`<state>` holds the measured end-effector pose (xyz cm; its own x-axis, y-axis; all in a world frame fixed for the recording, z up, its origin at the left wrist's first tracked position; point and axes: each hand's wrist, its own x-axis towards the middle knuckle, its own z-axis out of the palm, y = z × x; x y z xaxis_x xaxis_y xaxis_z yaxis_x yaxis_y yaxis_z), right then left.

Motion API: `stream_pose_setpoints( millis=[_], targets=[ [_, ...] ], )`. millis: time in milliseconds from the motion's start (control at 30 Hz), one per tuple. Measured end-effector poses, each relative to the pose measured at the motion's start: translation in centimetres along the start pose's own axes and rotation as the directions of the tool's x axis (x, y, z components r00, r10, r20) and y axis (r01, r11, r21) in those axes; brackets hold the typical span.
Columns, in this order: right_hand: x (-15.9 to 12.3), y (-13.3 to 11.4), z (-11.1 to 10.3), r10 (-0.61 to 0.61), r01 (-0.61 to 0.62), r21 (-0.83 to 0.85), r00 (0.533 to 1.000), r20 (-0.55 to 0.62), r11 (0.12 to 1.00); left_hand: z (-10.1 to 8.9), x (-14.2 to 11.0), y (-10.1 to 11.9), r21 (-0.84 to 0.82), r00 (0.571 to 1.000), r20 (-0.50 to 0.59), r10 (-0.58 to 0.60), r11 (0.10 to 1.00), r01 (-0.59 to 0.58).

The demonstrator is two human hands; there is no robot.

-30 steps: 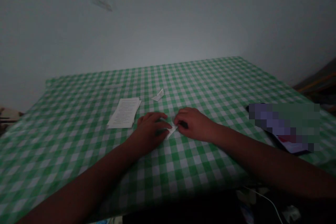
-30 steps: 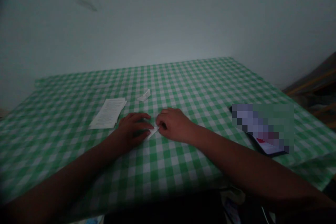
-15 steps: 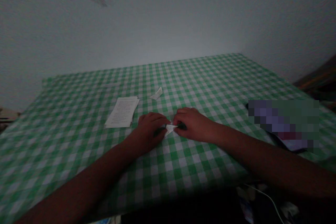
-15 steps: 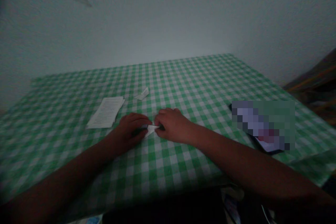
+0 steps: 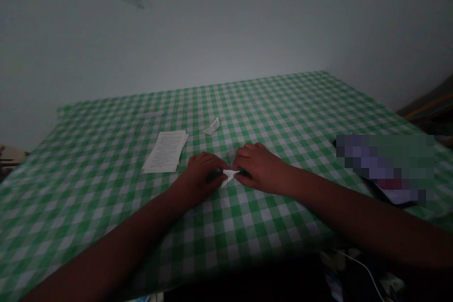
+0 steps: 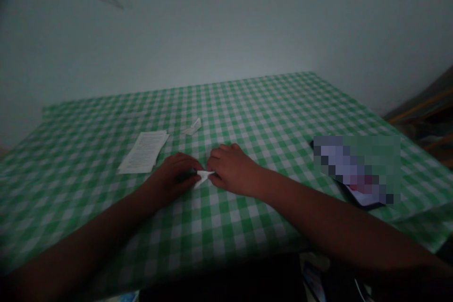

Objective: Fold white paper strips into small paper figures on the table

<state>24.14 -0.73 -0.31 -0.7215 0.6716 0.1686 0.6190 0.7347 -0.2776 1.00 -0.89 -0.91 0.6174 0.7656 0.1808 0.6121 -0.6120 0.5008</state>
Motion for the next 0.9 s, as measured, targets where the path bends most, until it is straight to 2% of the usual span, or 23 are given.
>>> stream_pose_setpoints(
  millis=[200, 400, 767, 900],
  targets=[
    [0.05, 0.12, -0.02, -0.053, 0.055, -0.120, 0.998, 0.019, 0.991, -0.08, 0.17, -0.04, -0.012, 1.000, 0.008, -0.023, 1.000, 0.023],
    [0.13, 0.22, 0.25, -0.047, 0.049, -0.129, 0.999, 0.018, 0.990, -0.10, 0.08, -0.08, -0.008, 1.000, 0.011, -0.027, 1.000, 0.027],
    [0.24, 0.36, 0.77, -0.051, 0.051, -0.107, 0.999, 0.003, 0.993, -0.01, -0.01, -0.25, 0.054, 0.998, 0.008, 0.056, 0.997, -0.057],
    [0.27, 0.25, 0.62, -0.042, 0.041, -0.095, 0.999, -0.003, 0.995, 0.01, -0.02, 0.04, 0.067, 0.999, 0.016, 0.042, 0.997, -0.043]
  ],
)
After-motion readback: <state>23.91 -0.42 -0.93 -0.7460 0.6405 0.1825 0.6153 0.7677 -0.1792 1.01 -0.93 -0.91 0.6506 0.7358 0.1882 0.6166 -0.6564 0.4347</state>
